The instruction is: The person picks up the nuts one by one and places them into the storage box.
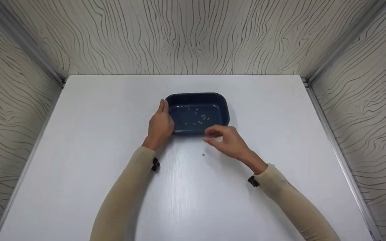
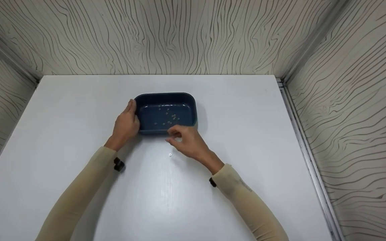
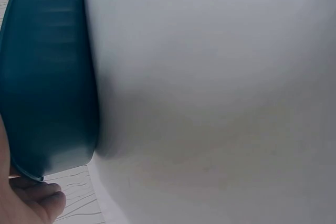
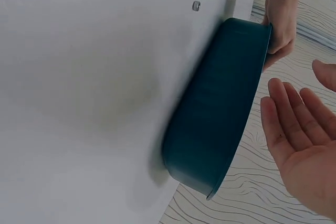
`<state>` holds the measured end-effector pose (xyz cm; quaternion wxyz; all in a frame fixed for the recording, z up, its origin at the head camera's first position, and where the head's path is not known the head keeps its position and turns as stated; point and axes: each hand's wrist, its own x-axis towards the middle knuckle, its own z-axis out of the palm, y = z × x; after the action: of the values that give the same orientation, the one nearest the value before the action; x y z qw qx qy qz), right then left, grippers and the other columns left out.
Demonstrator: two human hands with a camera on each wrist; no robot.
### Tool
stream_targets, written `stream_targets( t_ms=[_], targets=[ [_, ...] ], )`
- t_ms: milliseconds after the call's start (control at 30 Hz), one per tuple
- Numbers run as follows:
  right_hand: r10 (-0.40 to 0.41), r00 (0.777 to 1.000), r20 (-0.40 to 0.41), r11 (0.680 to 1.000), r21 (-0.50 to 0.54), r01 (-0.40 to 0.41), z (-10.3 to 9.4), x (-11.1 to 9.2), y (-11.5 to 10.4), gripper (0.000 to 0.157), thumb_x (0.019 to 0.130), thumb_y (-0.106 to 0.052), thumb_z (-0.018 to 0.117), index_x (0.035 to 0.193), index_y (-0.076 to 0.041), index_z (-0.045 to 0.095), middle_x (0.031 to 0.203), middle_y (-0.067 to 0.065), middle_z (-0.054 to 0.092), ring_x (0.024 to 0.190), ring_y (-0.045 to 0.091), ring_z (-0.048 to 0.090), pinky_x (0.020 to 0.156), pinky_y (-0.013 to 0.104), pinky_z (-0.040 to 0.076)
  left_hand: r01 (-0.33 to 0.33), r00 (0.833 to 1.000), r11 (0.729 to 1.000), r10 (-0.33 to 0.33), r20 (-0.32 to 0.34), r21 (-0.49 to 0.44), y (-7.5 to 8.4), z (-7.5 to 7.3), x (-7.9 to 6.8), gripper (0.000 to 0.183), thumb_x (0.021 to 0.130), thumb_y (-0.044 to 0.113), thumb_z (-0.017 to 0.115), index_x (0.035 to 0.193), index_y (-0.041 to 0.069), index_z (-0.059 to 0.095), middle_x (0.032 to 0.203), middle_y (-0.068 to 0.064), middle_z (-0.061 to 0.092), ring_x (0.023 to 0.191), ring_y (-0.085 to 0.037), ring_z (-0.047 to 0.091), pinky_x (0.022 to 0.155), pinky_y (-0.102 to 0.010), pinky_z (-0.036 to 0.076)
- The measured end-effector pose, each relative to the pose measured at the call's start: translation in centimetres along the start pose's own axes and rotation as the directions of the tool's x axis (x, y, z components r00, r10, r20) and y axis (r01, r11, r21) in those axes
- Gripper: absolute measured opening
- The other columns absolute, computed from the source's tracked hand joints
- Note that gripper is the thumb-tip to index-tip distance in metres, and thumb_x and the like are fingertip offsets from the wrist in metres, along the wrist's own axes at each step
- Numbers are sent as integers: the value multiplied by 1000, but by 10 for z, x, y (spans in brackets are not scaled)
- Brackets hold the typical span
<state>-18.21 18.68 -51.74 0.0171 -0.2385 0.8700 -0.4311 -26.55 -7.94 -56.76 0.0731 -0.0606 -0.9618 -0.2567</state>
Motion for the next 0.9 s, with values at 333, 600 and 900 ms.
stream_targets(
  t_ms=[333, 600, 900],
  targets=[
    [-49, 987, 153, 962, -257, 87, 23, -16, 3, 28, 98, -15, 74, 122, -2, 74, 117, 14, 80, 109, 27, 77, 96, 46, 63, 5, 1000, 1000, -5, -1, -19, -1, 1, 0, 59, 105, 10, 37, 162, -4, 30, 170, -23, 33, 93, -35, 73, 88, -47, 62],
    [-153, 946, 285, 843, -463, 276, 38, -23, 9, 35, 97, -9, 73, 130, -2, 70, 130, 14, 75, 121, 27, 73, 103, 41, 60, 3, 1000, 1000, -4, -4, -25, -2, -1, 2, 60, 105, 11, 37, 162, -4, 30, 170, -24, 33, 92, -36, 72, 86, -48, 61],
    [-202, 912, 358, 716, -581, 387, 50, -34, 16, 39, 96, -12, 74, 133, -1, 67, 135, 18, 72, 124, 29, 72, 100, 39, 62, 2, 1000, 1000, -2, 0, -30, -2, 1, 0, 59, 105, 11, 36, 162, -4, 30, 169, -23, 34, 70, -28, 63, 74, -46, 60]
  ],
)
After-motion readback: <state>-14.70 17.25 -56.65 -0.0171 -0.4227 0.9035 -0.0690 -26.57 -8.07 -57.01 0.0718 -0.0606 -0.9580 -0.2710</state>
